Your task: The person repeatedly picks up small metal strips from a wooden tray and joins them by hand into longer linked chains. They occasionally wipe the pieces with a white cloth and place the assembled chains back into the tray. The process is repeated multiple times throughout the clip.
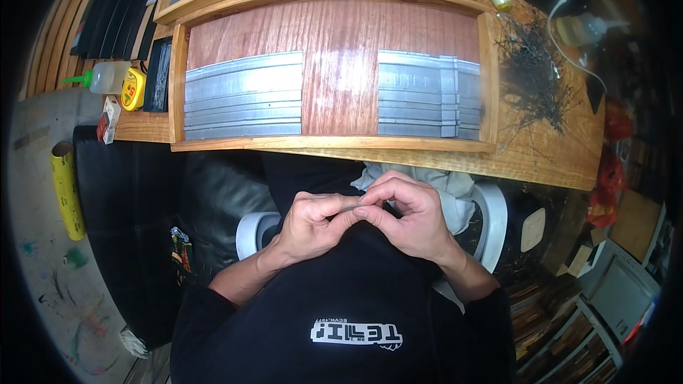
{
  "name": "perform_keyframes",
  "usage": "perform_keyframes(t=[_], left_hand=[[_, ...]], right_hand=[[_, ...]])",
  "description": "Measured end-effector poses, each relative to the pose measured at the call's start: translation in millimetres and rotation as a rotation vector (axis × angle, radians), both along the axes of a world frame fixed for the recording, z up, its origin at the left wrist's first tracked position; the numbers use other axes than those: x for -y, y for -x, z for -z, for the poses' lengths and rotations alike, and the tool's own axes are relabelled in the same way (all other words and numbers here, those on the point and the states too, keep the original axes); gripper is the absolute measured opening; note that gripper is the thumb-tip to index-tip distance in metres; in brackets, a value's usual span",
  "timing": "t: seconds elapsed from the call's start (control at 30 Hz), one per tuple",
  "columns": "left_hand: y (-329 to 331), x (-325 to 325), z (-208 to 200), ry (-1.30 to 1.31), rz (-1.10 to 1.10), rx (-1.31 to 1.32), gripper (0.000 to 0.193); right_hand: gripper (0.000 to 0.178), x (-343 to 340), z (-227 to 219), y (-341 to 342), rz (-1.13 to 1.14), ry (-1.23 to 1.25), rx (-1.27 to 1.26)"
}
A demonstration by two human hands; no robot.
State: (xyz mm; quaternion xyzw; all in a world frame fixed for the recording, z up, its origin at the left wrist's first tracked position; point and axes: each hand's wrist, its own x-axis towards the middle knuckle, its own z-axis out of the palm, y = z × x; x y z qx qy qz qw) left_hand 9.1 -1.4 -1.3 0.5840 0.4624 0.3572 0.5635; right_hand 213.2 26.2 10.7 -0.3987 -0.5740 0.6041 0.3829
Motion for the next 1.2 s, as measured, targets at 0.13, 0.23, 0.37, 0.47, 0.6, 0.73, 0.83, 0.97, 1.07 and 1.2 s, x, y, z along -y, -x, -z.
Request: perform_keyframes(t=[0.13,0.23,0.37,0.47,0.6,0.73,0.83,0.97,1.07,1.2], left_hand=[[-0.3,-0.3,-0.7,0.001,0.002,0.003,0.017],[-0.7,-0.3,0.3,0.002,0.002,0.011,0.018],[-0.5,-0.1,1.6,-0.005,0.000,0.010,0.018],[-1.8,-0.9,1.1,-0.011,-0.012,0.019,0.018],[-0.8,-3.1,-1.2,-0.021,0.003,-0.015,0.018],[0.3,-2.8,-1.5,-0.011,0.004,-0.030,0.017],[0.2,-2.5,-1.4,-0.010,0.002,-0.030,0.017],[0.1,-2.5,-1.3,-0.007,-0.003,-0.024,0.018],[-1.0,-2.9,-1.9,0.002,0.003,-0.032,0.018],[-5.2,-5.0,-4.7,0.009,0.007,0.009,0.017]], right_hand=[[0.011,-0.5,0.9,0.2,-0.004,-0.003,0.003],[0.011,-1.7,-0.6,-0.4,-0.013,-0.005,0.011],[0.010,-2.0,-1.8,-1.2,-0.019,0.014,0.014],[0.010,-1.0,-0.6,-1.0,-0.001,0.023,0.002],[0.011,-1.9,-6.1,-0.5,0.003,-0.030,0.057],[0.012,-2.4,-6.3,-0.2,-0.012,-0.132,0.124],[0.013,-1.8,-5.7,-0.5,-0.012,-0.131,0.135],[0.012,-1.6,-6.4,-0.2,-0.007,-0.132,0.136],[0.011,-0.9,-5.4,-0.3,0.017,-0.146,0.123],[0.011,-1.1,-12.9,-6.3,0.032,-0.131,0.152]])
